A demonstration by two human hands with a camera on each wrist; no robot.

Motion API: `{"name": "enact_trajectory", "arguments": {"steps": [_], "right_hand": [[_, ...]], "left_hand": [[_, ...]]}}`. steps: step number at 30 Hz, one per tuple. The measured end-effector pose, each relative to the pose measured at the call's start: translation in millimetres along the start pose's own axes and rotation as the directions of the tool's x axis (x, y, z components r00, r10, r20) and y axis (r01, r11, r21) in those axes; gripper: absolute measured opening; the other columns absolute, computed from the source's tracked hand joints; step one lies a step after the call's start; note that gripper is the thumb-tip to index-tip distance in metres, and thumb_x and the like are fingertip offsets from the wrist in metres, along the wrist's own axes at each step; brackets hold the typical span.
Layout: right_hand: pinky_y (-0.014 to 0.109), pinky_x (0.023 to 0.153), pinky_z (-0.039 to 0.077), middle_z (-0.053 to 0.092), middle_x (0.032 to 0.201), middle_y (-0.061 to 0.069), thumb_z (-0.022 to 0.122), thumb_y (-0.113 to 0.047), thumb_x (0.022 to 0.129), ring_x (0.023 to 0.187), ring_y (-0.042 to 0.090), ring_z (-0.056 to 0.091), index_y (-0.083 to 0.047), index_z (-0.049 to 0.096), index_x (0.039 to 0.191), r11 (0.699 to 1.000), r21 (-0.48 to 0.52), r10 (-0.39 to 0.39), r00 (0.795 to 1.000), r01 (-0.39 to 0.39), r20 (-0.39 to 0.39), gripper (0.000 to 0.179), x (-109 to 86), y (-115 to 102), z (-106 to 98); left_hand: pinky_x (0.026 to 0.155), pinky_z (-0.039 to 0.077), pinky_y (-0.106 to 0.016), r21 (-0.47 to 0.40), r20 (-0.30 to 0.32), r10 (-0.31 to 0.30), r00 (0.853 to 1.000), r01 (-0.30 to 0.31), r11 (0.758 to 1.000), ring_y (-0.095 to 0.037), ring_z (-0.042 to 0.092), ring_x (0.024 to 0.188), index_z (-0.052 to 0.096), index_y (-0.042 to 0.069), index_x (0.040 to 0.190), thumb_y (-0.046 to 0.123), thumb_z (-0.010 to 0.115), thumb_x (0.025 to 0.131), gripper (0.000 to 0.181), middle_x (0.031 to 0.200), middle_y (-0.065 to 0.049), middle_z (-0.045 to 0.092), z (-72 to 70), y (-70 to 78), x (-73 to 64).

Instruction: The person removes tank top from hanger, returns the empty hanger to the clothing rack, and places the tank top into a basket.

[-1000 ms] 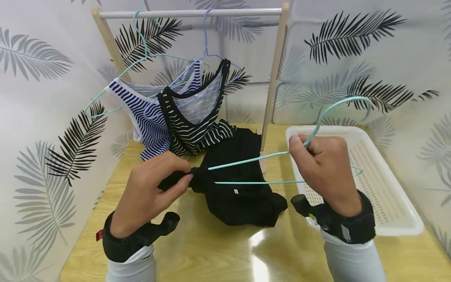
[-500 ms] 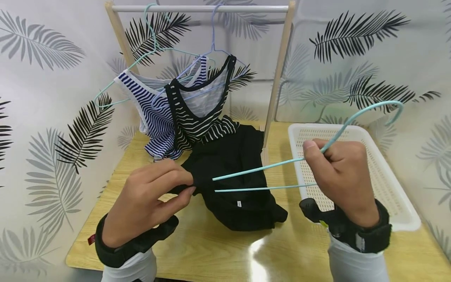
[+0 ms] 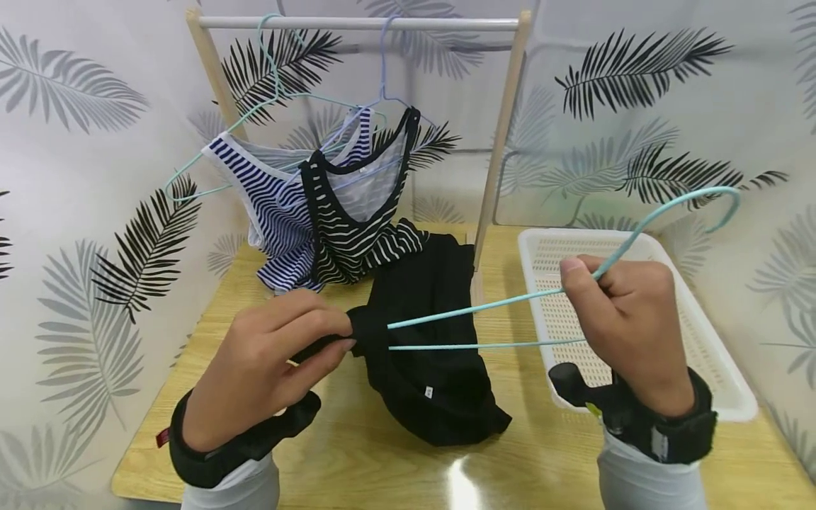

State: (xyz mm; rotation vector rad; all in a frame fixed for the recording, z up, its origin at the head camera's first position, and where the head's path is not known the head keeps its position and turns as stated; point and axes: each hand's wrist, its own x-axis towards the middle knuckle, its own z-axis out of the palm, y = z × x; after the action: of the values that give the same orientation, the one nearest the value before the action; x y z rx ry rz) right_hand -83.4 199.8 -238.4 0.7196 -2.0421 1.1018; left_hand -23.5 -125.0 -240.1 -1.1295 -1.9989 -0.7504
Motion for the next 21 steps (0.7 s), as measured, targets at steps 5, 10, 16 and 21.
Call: {"name": "enact_trajectory", "arguments": {"steps": [5, 10, 16, 21], "right_hand": [[0.016, 0.044, 0.009, 0.018, 0.044, -0.009, 0.057, -0.005, 0.089, 0.044, 0.0, 0.014, -0.02, 0.029, 0.046, 0.997, -0.066, 0.036, 0.999, -0.037, -0.017, 0.054, -1.7, 10.2, -3.2], [0.018, 0.043, 0.008, 0.019, 0.044, -0.009, 0.056, -0.009, 0.089, 0.046, -0.001, 0.014, -0.021, 0.028, 0.044, 0.986, -0.152, 0.06, 0.996, -0.069, -0.059, 0.055, -5.5, 23.6, -11.4], [0.019, 0.043, 0.01, 0.02, 0.045, -0.009, 0.055, -0.014, 0.09, 0.046, -0.001, 0.015, -0.021, 0.031, 0.042, 0.968, -0.228, 0.075, 0.99, -0.1, -0.118, 0.055, -7.9, 35.8, -20.9], [0.019, 0.043, 0.011, 0.023, 0.043, -0.007, 0.056, -0.015, 0.09, 0.044, 0.0, 0.018, -0.02, 0.032, 0.04, 0.957, -0.26, 0.089, 0.985, -0.126, -0.147, 0.056, -9.5, 43.2, -24.3]], "left_hand": [[0.07, 0.046, -0.018, -0.047, 0.049, -0.063, 0.997, 0.066, 0.997, -0.012, 0.056, 0.078, 0.067, 0.007, 0.092, 0.025, 0.057, 0.098, 0.022, 0.087, -0.001, 0.062, 8.5, -19.5, 0.2], [0.071, 0.046, -0.018, -0.03, 0.085, -0.108, 0.99, 0.111, 0.993, -0.012, 0.057, 0.077, 0.068, 0.007, 0.093, 0.021, 0.065, 0.094, 0.013, 0.088, 0.0, 0.063, 16.2, -35.3, -3.4], [0.072, 0.046, -0.02, -0.012, 0.147, -0.2, 0.969, 0.204, 0.979, -0.01, 0.058, 0.08, 0.068, 0.008, 0.093, 0.003, 0.074, 0.082, 0.014, 0.091, 0.0, 0.065, 28.5, -61.8, -1.6], [0.075, 0.047, -0.025, 0.002, 0.167, -0.272, 0.948, 0.275, 0.961, -0.011, 0.058, 0.081, 0.068, 0.01, 0.092, 0.005, 0.074, 0.084, 0.011, 0.09, 0.002, 0.065, 42.8, -84.1, -2.9]]}}
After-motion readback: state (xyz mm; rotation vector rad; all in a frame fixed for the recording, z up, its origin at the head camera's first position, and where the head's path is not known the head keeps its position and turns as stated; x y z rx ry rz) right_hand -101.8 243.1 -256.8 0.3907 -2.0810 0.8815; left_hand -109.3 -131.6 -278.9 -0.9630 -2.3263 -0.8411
